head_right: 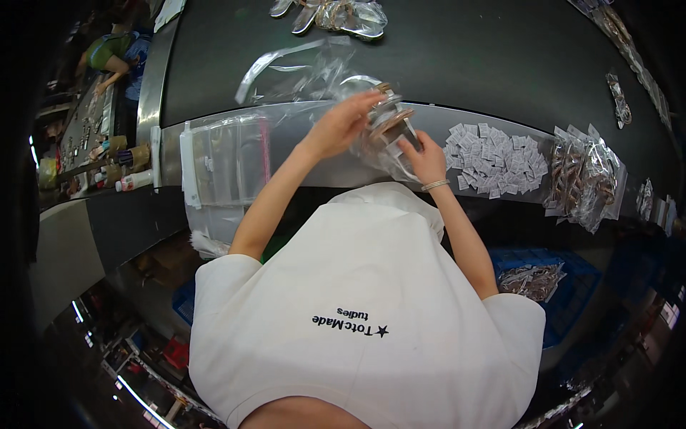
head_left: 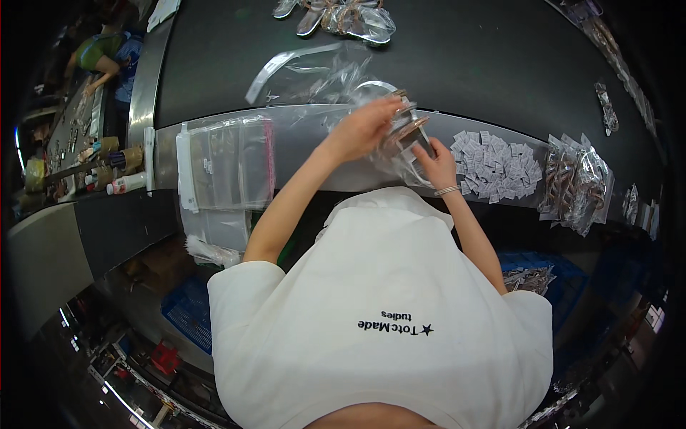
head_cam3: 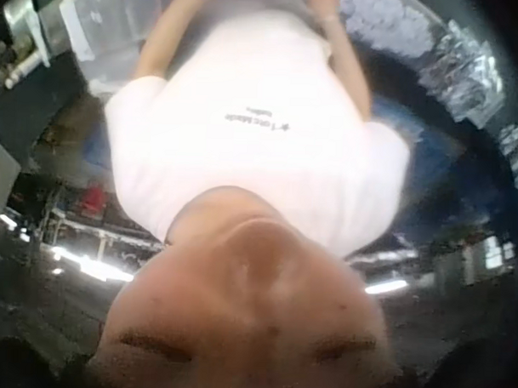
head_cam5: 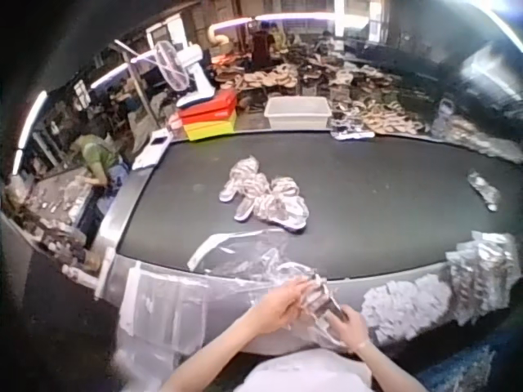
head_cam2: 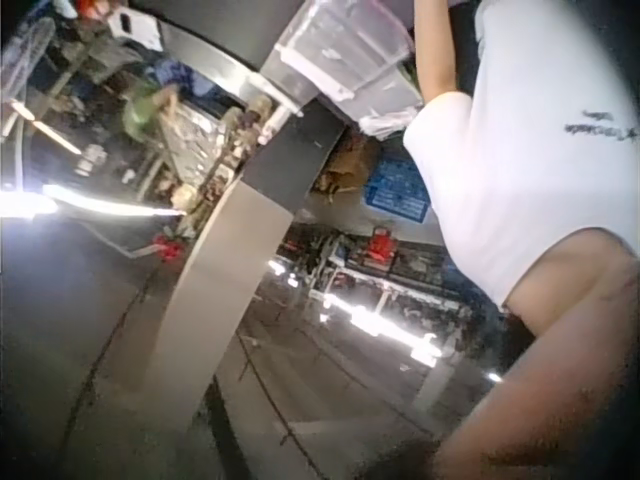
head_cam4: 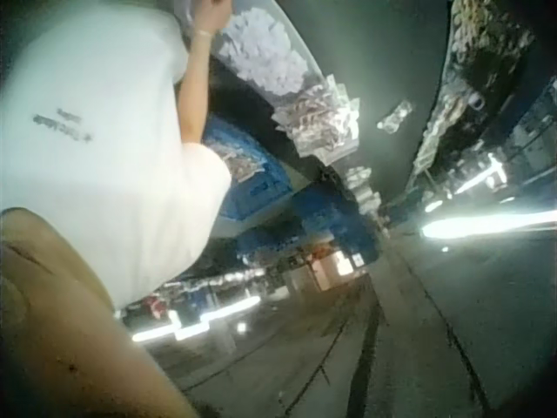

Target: The person repeatedly picks up pairs of white sandals with gold straps from a table, places them into clear plastic bags, and moves the packaged items into a blue crate. The process is repetitive, involving picking, bagging, and stacking the sandals.

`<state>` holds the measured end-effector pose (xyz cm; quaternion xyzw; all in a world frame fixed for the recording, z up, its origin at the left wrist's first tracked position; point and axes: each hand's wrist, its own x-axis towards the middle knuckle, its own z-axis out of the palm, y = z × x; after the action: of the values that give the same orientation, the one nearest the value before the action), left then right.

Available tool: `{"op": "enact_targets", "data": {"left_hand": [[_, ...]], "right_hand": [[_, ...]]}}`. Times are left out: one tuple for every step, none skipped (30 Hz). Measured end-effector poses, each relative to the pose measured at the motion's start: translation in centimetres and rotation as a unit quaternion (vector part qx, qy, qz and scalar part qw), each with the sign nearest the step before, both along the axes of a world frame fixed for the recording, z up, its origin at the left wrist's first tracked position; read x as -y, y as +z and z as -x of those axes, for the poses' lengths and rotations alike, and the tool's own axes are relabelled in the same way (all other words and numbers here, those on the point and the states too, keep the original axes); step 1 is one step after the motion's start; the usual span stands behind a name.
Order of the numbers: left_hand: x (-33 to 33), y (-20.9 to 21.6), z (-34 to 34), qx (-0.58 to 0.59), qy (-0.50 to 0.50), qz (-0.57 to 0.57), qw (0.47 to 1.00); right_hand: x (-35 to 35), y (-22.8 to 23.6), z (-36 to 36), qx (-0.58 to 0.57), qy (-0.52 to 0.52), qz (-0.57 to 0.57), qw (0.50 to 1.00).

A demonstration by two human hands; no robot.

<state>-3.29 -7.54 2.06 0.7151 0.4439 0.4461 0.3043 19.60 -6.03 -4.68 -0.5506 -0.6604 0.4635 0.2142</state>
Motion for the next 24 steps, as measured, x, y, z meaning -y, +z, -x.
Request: {"op": "enact_targets", "data": {"left_hand": [[-0.4,-0.5,0.5,0.035,0.024,0.025,0.999],[-0.8,-1.2,1.2,0.069,0.052,0.052,0.995],[-1.2,-2.5,1.9,-0.02,0.098,-0.027,0.995],[-1.4,-2.3,1.4,-0.001,0.065,-0.023,0.998],[-1.2,-1.7,0.4,0.018,0.032,-0.016,0.999],[-1.0,-1.0,-0.2,0.037,-0.001,-0.008,0.999],[-0.9,-0.2,-0.3,0.02,-0.026,0.006,0.999],[-1.1,-0.3,-0.1,0.037,-0.007,0.031,0.999],[-1.3,-0.7,0.2,0.055,0.012,0.056,0.997],[-1.5,-0.8,0.3,0.071,0.034,0.081,0.994],[-1.8,-1.0,-0.3,0.075,0.041,0.032,0.996],[-2.1,-1.1,-1.0,0.022,0.002,-0.022,1.0],[-2.1,-0.4,-2.0,-0.031,-0.039,-0.071,0.996],[-2.2,0.5,-2.7,-0.084,-0.081,-0.123,0.986],[-2.1,1.3,-3.0,-0.068,-0.099,-0.124,0.985],[-2.3,1.3,-2.9,-0.043,-0.067,-0.077,0.994],[-2.5,0.9,-2.4,-0.019,-0.035,-0.029,0.999],[-2.8,0.6,-2.2,0.006,-0.004,0.019,1.0],[-3.0,0.2,-2.4,-0.042,0.032,-0.041,0.998],[-2.9,1.2,-3.5,-0.074,-0.003,-0.081,0.994],[-2.6,2.2,-5.3,-0.106,-0.038,-0.12,0.986],[-2.1,3.1,-6.8,-0.137,-0.073,-0.159,0.975],[-1.5,3.5,-8.0,-0.158,-0.116,-0.215,0.957],[-0.8,3.9,-9.0,-0.178,-0.158,-0.269,0.933]], "right_hand": [[0.1,-1.9,-0.7,-0.118,-0.075,0.073,0.987],[0.1,-2.0,-1.2,-0.13,-0.068,0.064,0.987],[0.3,-2.1,-1.7,-0.142,-0.062,0.054,0.986],[0.5,-2.1,-2.0,-0.154,-0.058,0.045,0.985],[0.7,-0.8,-2.2,-0.096,0.014,-0.064,0.993],[0.7,0.1,-2.4,-0.061,0.004,-0.034,0.998],[0.4,1.3,-2.7,-0.024,-0.007,-0.008,1.0],[0.3,1.8,-3.0,0.012,-0.017,0.018,1.0],[0.3,-0.1,-3.1,-0.114,-0.095,0.018,0.989],[0.3,-0.1,-3.0,-0.122,-0.099,0.008,0.988],[0.5,0.0,-2.9,-0.13,-0.103,-0.002,0.986],[0.6,0.1,-2.8,-0.138,-0.106,-0.011,0.985],[0.5,0.5,-3.2,-0.09,-0.023,-0.062,0.994],[0.4,1.1,-3.3,-0.061,-0.028,-0.039,0.997],[0.2,1.8,-3.4,-0.033,-0.033,-0.016,0.999],[0.1,2.3,-3.6,-0.003,-0.039,0.004,0.999],[0.0,0.9,-3.3,-0.137,-0.132,0.009,0.982],[-0.2,0.7,-3.3,-0.152,-0.158,0.012,0.976],[-0.3,1.2,-2.4,-0.169,-0.18,0.019,0.969],[-0.4,1.5,-1.9,-0.186,-0.204,0.026,0.961],[-1.2,1.0,-2.5,-0.094,-0.138,-0.042,0.985],[-1.8,0.6,-2.0,-0.041,-0.138,-0.214,0.966],[-2.6,0.8,-1.1,0.012,-0.132,-0.381,0.915],[-2.7,1.1,0.3,-0.1,-0.196,-0.252,0.943]]}}
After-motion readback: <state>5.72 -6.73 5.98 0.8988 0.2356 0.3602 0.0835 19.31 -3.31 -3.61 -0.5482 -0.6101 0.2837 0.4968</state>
